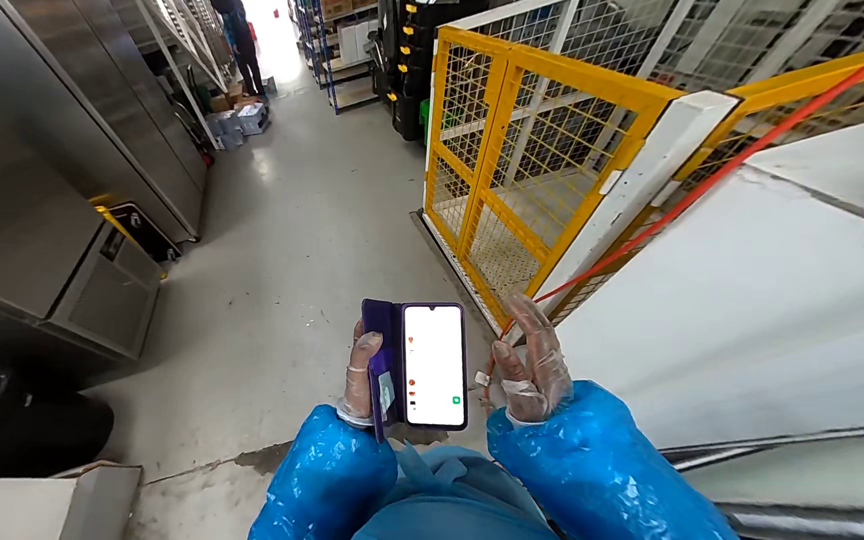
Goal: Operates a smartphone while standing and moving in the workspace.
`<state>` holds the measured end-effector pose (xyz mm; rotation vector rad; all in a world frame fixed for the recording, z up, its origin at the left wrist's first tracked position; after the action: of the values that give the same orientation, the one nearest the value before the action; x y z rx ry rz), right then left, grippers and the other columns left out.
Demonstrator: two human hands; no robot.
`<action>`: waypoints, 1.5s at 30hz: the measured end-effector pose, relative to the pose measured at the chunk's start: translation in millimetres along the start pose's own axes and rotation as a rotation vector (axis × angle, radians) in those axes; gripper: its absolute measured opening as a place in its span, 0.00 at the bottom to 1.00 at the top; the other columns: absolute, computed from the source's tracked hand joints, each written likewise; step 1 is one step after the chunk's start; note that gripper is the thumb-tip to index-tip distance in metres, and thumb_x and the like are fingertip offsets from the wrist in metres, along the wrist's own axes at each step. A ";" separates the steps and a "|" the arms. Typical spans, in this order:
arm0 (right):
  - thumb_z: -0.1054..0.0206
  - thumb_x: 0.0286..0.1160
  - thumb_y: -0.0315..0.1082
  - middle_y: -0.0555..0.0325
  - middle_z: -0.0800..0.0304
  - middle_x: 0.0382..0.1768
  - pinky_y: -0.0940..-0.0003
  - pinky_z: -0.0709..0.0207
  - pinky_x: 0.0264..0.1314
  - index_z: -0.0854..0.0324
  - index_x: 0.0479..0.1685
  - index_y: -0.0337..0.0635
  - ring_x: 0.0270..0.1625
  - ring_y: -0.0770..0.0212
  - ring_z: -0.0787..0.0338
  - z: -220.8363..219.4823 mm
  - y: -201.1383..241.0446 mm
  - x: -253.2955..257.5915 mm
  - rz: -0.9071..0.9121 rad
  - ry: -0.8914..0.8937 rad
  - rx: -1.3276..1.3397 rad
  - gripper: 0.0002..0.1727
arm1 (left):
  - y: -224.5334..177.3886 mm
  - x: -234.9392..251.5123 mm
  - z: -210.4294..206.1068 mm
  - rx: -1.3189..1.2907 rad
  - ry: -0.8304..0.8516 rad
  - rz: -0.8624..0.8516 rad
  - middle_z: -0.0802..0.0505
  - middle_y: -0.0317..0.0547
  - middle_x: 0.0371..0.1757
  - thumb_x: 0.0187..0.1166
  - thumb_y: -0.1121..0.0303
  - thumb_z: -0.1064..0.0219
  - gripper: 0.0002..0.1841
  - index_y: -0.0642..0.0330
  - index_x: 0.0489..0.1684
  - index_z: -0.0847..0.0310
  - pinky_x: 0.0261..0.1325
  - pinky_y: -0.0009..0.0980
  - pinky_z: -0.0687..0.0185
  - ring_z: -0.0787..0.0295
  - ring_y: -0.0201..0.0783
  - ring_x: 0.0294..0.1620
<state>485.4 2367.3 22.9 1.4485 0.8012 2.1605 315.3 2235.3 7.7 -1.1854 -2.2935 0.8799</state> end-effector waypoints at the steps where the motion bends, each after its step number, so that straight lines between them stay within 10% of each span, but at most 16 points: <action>1: 0.47 0.86 0.59 0.36 0.33 0.84 0.57 0.39 0.89 0.30 0.81 0.33 0.88 0.49 0.34 -0.4 -0.5 0.1 0.000 0.004 0.002 0.39 | -0.1 0.1 0.5 0.001 -0.006 0.001 0.04 0.36 0.41 0.56 0.43 0.18 0.31 0.44 0.58 0.17 0.42 0.29 0.08 0.05 0.29 0.41; 35: 0.44 0.85 0.57 0.36 0.31 0.83 0.56 0.38 0.87 0.29 0.80 0.34 0.87 0.48 0.32 4.1 -11.7 0.6 -0.014 0.026 -0.055 0.37 | 5.8 6.5 -9.2 0.042 -0.060 -0.012 0.05 0.36 0.41 0.56 0.43 0.18 0.32 0.45 0.60 0.19 0.42 0.28 0.08 0.05 0.28 0.40; 45: 0.28 0.60 0.67 0.31 0.30 0.81 0.49 0.29 0.81 0.28 0.76 0.30 0.83 0.42 0.28 5.8 -7.4 -17.3 -0.097 0.119 -0.116 0.53 | 4.0 4.8 -9.2 0.104 -0.071 -0.027 0.05 0.33 0.43 0.58 0.41 0.20 0.34 0.43 0.64 0.20 0.43 0.27 0.08 0.06 0.26 0.42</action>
<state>497.4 2363.4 7.8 1.2090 0.7570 2.1970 320.5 2244.2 11.9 -1.0923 -2.2835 1.0338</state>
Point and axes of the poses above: each hand's wrist, its own x-axis towards the middle knuckle, its own z-axis out of the back of the hand, y = z × x, the point moved 6 cm from there along x, towards the middle knuckle
